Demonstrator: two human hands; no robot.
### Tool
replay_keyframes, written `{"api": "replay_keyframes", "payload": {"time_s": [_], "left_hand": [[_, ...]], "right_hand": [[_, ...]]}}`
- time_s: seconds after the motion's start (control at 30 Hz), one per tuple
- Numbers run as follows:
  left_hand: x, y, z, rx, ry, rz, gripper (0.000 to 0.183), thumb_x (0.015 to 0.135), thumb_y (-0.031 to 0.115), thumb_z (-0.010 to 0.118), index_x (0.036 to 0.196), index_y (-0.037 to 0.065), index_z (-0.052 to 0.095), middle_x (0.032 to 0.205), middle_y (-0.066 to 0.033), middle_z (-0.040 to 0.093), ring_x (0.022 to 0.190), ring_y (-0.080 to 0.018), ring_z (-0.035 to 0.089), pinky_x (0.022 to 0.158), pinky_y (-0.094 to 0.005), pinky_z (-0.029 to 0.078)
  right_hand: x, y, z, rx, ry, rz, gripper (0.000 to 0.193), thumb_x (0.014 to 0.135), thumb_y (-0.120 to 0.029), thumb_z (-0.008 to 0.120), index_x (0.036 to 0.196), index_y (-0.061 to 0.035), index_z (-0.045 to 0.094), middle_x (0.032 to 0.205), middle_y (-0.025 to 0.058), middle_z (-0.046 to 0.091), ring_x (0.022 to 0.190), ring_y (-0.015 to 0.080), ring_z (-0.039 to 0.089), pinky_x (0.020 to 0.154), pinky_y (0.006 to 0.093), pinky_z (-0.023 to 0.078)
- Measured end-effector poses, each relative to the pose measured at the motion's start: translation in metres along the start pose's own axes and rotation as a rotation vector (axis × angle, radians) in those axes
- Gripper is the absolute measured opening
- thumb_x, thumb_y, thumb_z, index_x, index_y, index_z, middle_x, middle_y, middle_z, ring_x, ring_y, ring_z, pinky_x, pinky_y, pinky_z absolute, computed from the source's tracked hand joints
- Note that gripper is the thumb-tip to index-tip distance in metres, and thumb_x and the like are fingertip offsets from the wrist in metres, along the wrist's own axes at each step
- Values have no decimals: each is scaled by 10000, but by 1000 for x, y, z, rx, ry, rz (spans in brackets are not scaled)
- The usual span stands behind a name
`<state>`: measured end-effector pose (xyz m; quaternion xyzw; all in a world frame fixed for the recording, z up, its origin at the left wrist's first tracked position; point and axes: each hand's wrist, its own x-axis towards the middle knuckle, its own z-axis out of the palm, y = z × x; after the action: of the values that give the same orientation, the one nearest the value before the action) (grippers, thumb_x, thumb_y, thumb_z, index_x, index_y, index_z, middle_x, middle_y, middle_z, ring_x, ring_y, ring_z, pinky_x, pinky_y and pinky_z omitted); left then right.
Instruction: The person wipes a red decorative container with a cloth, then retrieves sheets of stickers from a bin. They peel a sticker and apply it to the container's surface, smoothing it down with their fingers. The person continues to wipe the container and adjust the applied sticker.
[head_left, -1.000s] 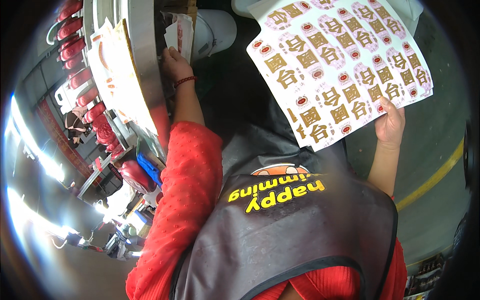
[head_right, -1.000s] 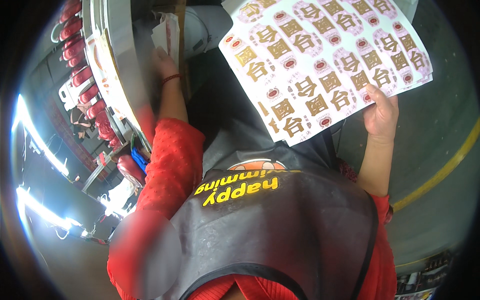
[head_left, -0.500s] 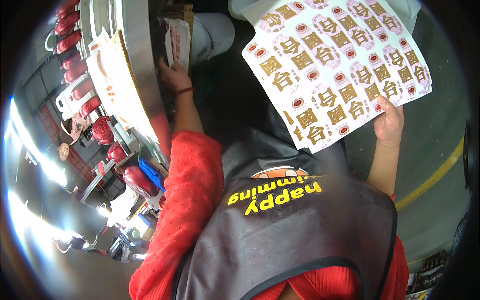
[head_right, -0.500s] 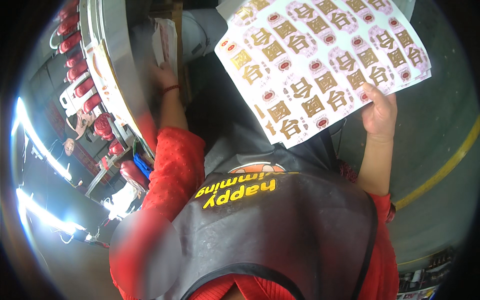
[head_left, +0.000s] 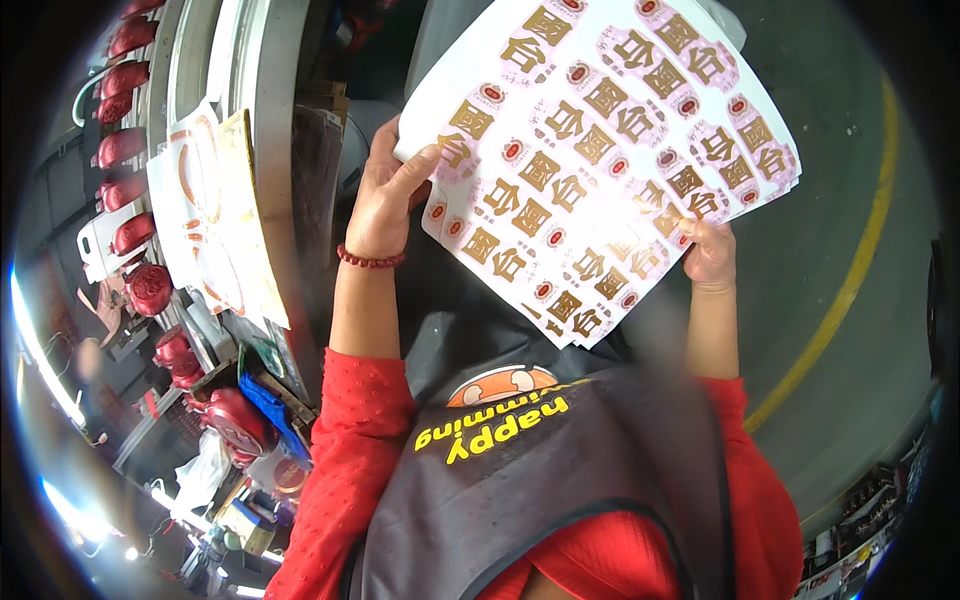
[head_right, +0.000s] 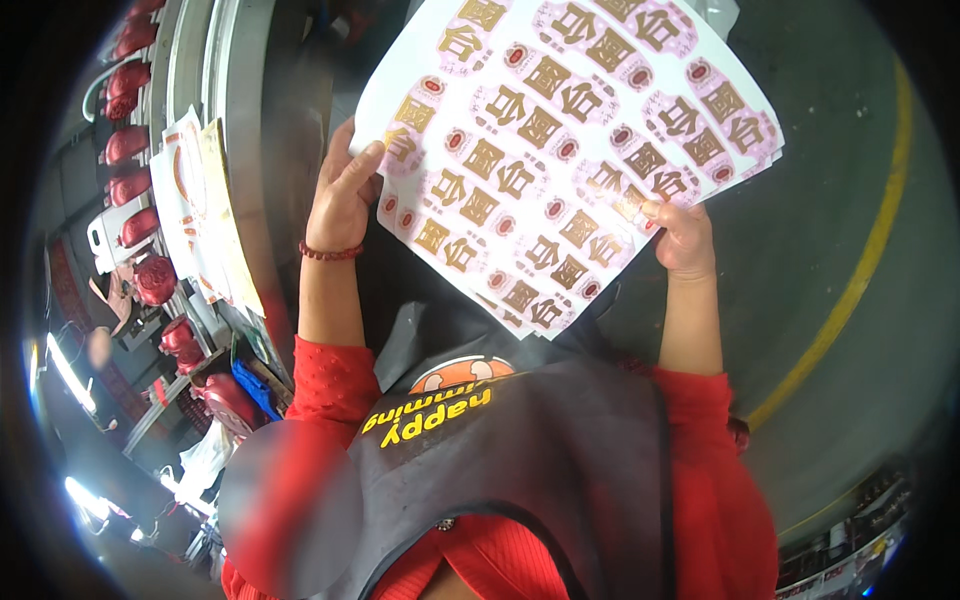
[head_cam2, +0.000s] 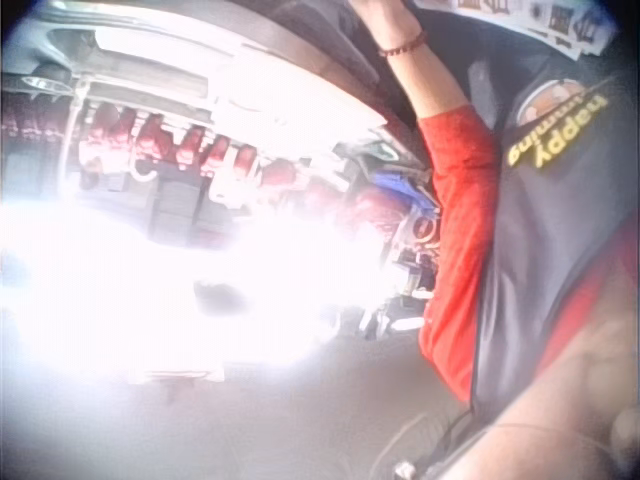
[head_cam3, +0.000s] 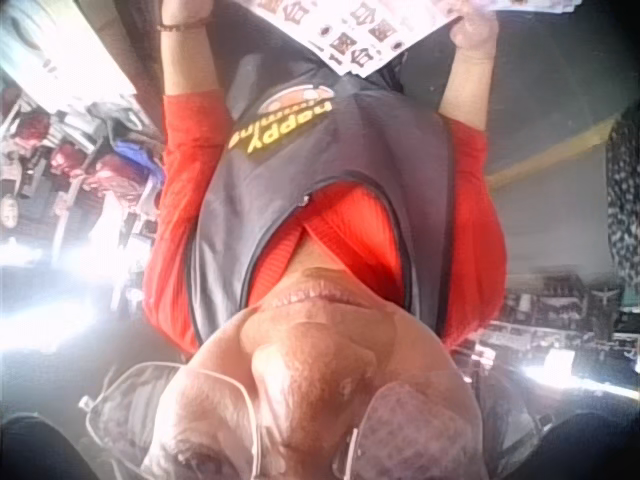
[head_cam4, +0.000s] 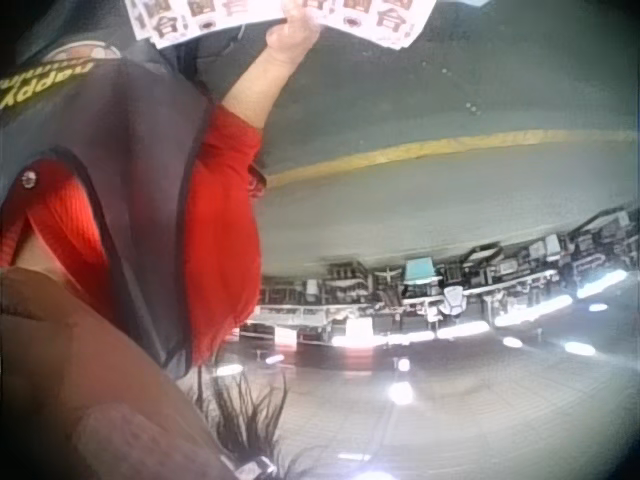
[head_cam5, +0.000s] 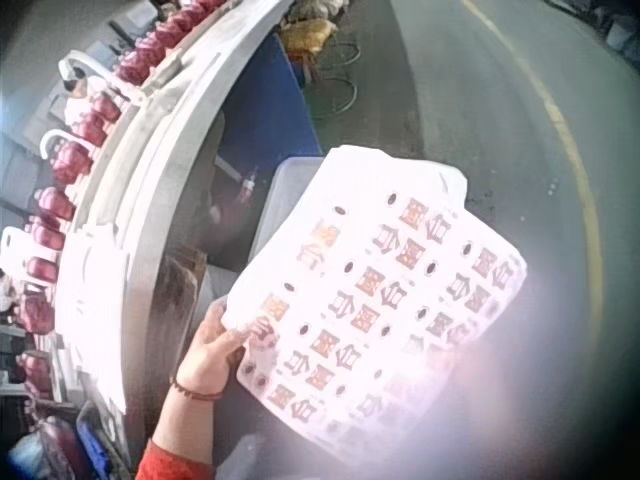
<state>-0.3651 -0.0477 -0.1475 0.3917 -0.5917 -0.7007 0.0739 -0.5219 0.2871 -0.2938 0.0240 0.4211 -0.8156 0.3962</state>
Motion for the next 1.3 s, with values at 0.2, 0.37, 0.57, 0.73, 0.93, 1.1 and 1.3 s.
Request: {"api": "replay_keyframes", "payload": {"time_s": [0.2, 0.37, 0.57, 0.73, 0.93, 1.1, 1.3], "left_hand": [[-20, -8, 20, -151, -57, -75, 473, 915, 88, 702, 1359, -19, 578, 1264, -128, 685, 1125, -238, 677, 969, -377, 537], [-37, -20, 9, -147, -169, 147, 427, 943, 49, 694, 1355, -6, 593, 1300, -80, 648, 1174, -194, 613, 1013, -363, 479], [-53, -28, 7, -108, -147, 361, 364, 1004, 73, 650, 1355, -12, 599, 1290, -68, 652, 1174, -160, 595, 1008, -339, 475], [-72, -18, -6, -155, -258, 335, 644, 950, 206, 726, 1478, -35, 448, 1407, -121, 569, 1270, -210, 543, 1043, -369, 453], [-92, -10, -23, -470, -604, 298, 916, 893, 150, 780, 1613, 23, 228, 1572, -124, 387, 1404, -241, 440, 1088, -395, 447], [-105, -7, -7, -189, -531, 474, 940, 907, 214, 799, 1593, -9, 196, 1501, -157, 450, 1339, -240, 523, 993, -392, 531], [-118, 2, -3, -284, -489, 530, 762, 990, 222, 699, 1562, -15, 254, 1343, -127, 582, 1171, -205, 627, 950, -349, 541]], "right_hand": [[10, 2, 4, -16, -44, -35, 728, 708, 5, 615, 1429, -25, 517, 1356, 95, 628, 1284, 255, 593, 1097, 412, 477], [14, 9, 16, 118, -130, 45, 684, 762, -107, 708, 1411, 14, 527, 1359, 123, 634, 1260, 264, 607, 1078, 416, 481], [3, 24, 45, 38, -112, -2, 649, 878, -275, 802, 1409, -15, 531, 1354, 121, 641, 1233, 261, 625, 1056, 437, 504], [10, 10, 58, -34, -71, -61, 530, 850, -146, 807, 1336, -71, 609, 1214, 67, 704, 1144, 210, 661, 964, 377, 547], [24, -4, 85, 45, -134, -82, 577, 918, -135, 696, 1439, -15, 481, 1337, 148, 630, 1201, 276, 639, 1006, 427, 553], [24, 4, 114, 148, -239, -5, 573, 952, -109, 627, 1471, 26, 424, 1359, 200, 614, 1216, 322, 644, 1022, 477, 559], [20, 17, 125, 264, -324, 87, 544, 1008, -117, 531, 1495, 74, 380, 1392, 240, 587, 1228, 348, 639, 1033, 496, 552]]}}
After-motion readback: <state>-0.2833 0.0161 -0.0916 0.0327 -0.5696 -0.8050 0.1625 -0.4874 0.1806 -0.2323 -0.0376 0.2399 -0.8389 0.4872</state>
